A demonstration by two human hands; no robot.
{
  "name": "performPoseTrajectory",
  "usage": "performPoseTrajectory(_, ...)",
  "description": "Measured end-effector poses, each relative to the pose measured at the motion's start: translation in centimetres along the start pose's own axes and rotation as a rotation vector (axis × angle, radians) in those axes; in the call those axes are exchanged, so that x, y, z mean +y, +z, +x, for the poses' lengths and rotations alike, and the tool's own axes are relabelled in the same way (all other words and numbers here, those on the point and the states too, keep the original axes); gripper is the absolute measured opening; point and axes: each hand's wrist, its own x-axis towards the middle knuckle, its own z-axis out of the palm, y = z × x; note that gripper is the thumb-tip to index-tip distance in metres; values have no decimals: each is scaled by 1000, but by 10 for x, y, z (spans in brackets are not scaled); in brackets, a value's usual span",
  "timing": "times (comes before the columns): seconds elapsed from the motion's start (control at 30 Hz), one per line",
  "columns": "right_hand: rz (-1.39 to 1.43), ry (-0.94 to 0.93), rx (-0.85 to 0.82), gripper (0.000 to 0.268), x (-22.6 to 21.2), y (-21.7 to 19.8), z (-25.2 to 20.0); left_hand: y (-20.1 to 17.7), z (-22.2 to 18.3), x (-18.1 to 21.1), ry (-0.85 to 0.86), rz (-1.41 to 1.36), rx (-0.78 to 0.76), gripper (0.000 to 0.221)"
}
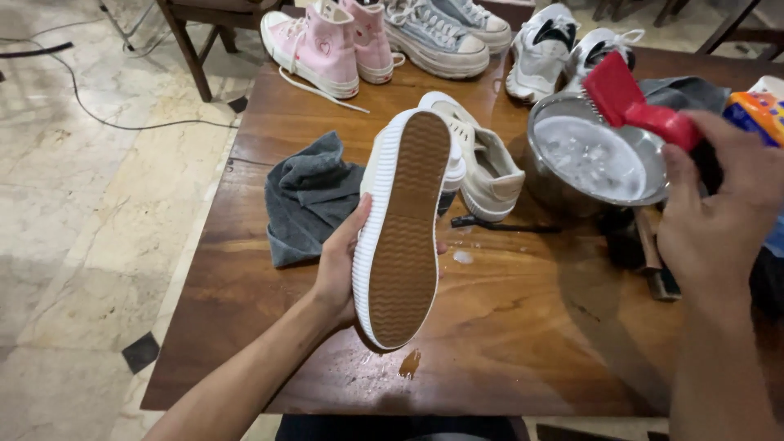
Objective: Cleaning and detailing sneakers by scrubbing the soles with a brush and soapy water, wiping them with a cloth, and applying cleaning solution.
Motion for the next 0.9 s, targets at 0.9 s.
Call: performPoseTrajectory(0.9, 498, -24, -39, 34, -111, 49, -30, -27, 4, 2, 307, 457, -150, 78)
